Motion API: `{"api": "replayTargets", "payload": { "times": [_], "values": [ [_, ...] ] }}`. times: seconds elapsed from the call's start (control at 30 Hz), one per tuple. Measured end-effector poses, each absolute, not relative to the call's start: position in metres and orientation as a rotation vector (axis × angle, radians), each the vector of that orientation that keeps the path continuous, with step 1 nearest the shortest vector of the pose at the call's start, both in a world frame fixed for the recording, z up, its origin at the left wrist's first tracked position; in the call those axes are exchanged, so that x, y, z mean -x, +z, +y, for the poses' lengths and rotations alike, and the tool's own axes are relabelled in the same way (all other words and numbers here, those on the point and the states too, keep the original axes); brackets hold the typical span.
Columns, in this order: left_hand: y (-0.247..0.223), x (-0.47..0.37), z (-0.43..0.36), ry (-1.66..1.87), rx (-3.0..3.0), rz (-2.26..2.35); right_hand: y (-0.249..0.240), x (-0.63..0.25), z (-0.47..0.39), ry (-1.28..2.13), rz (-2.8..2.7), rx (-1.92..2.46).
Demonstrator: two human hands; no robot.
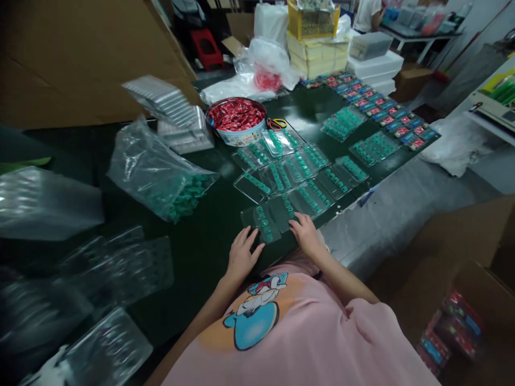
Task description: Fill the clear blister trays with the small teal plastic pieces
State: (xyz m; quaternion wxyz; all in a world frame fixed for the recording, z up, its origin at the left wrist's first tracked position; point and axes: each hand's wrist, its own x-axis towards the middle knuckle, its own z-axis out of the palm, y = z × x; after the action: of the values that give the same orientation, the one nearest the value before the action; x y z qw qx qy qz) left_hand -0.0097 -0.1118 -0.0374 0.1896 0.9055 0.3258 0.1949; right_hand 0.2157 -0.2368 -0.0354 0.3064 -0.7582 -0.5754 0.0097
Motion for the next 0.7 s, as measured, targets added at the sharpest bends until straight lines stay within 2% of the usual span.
{"api": "replayTargets", "payload": {
  "times": [0.17, 0.37, 0.6, 0.7],
  "values": [
    [-0.026, 0.006, -0.114, 0.530, -2.544, 0.906, -0.026, -0.223, -0.246, 0.017, -1.543, 2.016],
    [-0.013, 0.062, -0.128, 0.611, -2.403, 1.070, -0.002, -0.211, -0.228, -0.043, -1.589, 1.923],
    [0.009, 0.138, -0.146, 0.799, -2.226, 1.371, 0.013, -0.139, -0.085, 0.309, -1.894, 1.558],
    [0.011, 0.163, -0.156, 0.902, -2.165, 1.421, 0.010, -0.102, -0.012, 0.350, -1.972, 1.635]
  ]
}}
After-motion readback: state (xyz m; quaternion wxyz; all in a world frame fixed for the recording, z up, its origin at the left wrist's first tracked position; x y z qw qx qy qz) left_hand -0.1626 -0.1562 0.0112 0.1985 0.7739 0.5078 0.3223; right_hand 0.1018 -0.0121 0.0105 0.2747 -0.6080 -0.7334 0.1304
